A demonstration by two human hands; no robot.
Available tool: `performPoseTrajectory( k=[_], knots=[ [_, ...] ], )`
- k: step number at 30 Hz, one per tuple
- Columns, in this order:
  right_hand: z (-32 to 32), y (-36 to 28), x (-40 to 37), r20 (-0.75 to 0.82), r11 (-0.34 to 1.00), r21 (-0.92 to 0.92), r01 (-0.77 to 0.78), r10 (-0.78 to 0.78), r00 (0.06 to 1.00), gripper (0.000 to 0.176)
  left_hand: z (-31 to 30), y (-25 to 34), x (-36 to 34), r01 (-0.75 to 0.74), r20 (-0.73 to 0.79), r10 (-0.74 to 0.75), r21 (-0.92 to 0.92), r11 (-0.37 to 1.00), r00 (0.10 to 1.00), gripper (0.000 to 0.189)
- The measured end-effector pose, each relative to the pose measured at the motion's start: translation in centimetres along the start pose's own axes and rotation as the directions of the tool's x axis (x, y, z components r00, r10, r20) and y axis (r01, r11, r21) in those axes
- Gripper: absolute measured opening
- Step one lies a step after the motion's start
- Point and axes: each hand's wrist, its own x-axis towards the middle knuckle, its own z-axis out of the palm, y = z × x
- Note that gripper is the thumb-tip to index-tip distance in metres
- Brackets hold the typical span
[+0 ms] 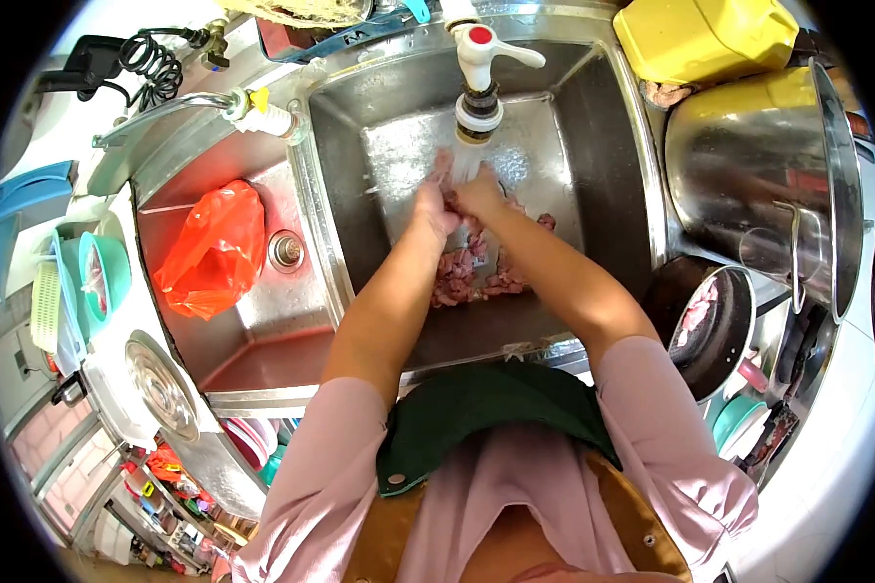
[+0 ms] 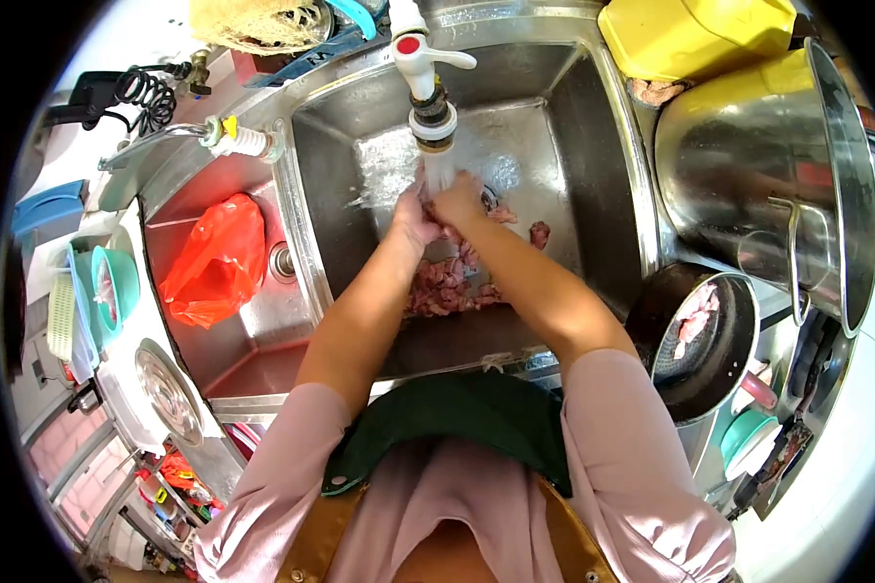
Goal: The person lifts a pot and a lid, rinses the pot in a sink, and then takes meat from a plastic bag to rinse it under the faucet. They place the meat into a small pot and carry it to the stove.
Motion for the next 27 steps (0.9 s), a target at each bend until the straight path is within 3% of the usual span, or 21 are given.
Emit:
performPoseTrajectory(
  k=[1, 3, 5, 7, 8, 9, 10, 11, 12, 13, 14, 16, 18, 21, 22, 24, 25, 27],
  knots=[
    [-0.9, 0.2, 0.1, -0.002, 1.0, 0.004, 0.001, -0.001, 1.0, 0.029, 0.6, -0.3, -0.7, 0.046, -0.028, -0.045, 0.035, 0.998, 0.999, 0.032],
    [-2.5, -0.3, 0.3, 0.119, 0.938, 0.344, -0.028, -0.014, 0.993, 0.03, 1.0, -0.7, -0.7, -0.017, -0.002, 0.017, 0.009, 1.0, 1.0, 0.032],
    [0.4, 1.8, 1.3, 0.114, 0.949, 0.314, 0.021, -0.06, 0.992, 0.028, 1.0, -0.4, -0.8, -0.074, 0.022, 0.075, -0.029, 0.997, 0.997, 0.032],
    [3.0, 4.7, 1.9, 0.114, 0.963, 0.242, 0.114, -0.145, 0.983, 0.026, 0.4, 0.8, -1.3, 0.078, 0.038, -0.082, 0.092, 0.993, 0.996, 0.031],
    [1.1, 3.0, 1.3, 0.114, 0.963, 0.243, 0.114, -0.145, 0.983, 0.026, 0.3, 1.1, -1.4, 0.149, 0.038, -0.157, 0.159, 0.976, 0.987, 0.031],
    [-2.8, -0.8, 0.2, 0.223, 0.908, 0.413, -0.068, -0.029, 0.974, 0.024, -0.1, 0.8, -1.3, -0.005, 0.035, 0.001, 0.119, 0.993, 0.999, 0.03],
    [-5.2, -2.9, -0.3, 0.35, 0.799, 0.546, -0.253, 0.057, 0.935, 0.023, -1.0, 1.4, -1.2, -0.012, 0.036, 0.008, 0.124, 0.992, 0.999, 0.03],
    [-5.6, -2.3, 0.9, 0.449, 0.698, 0.597, -0.395, 0.117, 0.886, 0.02, -2.1, 2.5, -1.6, 0.05, 0.24, -0.04, -0.034, 0.998, 0.97, 0.03],
    [-5.6, -1.6, 1.4, 0.452, 0.694, 0.601, -0.396, 0.114, 0.885, 0.02, -3.2, 3.0, -1.9, 0.147, 0.436, -0.058, -0.173, 0.974, 0.898, 0.031],
    [-6.2, -2.1, 1.3, 0.561, 0.574, 0.664, -0.479, 0.041, 0.827, 0.018, 0.0, 3.1, -5.2, -0.043, 0.211, 0.071, -0.135, 0.99, 0.975, 0.032],
    [-6.9, -3.0, 1.2, 0.648, 0.447, 0.695, -0.563, -0.051, 0.76, 0.015, -0.4, 3.3, -5.1, -0.046, 0.211, 0.074, -0.134, 0.99, 0.975, 0.032],
    [-7.3, -5.5, 0.0, 0.656, 0.402, 0.718, -0.568, -0.12, 0.745, 0.015, -1.0, 3.6, -5.2, -0.141, 0.258, 0.19, -0.198, 0.97, 0.947, 0.032],
    [-6.5, -6.7, 0.1, 0.656, 0.359, 0.74, -0.569, -0.199, 0.728, 0.015, -0.7, 3.7, -5.8, -0.163, 0.176, 0.209, -0.243, 0.956, 0.962, 0.027],
    [-2.6, -5.2, 2.8, 0.576, -0.074, 0.794, -0.603, -0.224, 0.786, 0.016, -3.4, 3.3, -3.7, -0.074, 0.201, 0.137, -0.294, 0.953, 0.97, 0.019],
    [-3.2, -5.5, 2.4, 0.576, -0.071, 0.795, -0.603, -0.227, 0.786, 0.016, -2.7, 2.6, -3.9, -0.094, 0.073, 0.111, -0.204, 0.974, 0.991, 0.023],
    [-5.0, -6.5, 1.0, 0.583, 0.024, 0.781, -0.624, -0.388, 0.714, 0.015, -0.1, 2.3, -6.2, 0.018, 0.196, -0.02, 0.011, 1.0, 0.98, 0.034],
    [-5.0, -6.7, 0.7, 0.583, 0.027, 0.781, -0.624, -0.389, 0.713, 0.015, 0.0, 2.1, -6.0, 0.016, 0.198, -0.018, 0.008, 1.0, 0.98, 0.034],
    [-5.2, -6.8, 0.4, 0.539, 0.043, 0.83, -0.556, -0.313, 0.782, 0.014, 0.0, 1.6, -5.3, 0.15, 0.334, -0.206, 0.187, 0.971, 0.92, 0.038]
  ],
)
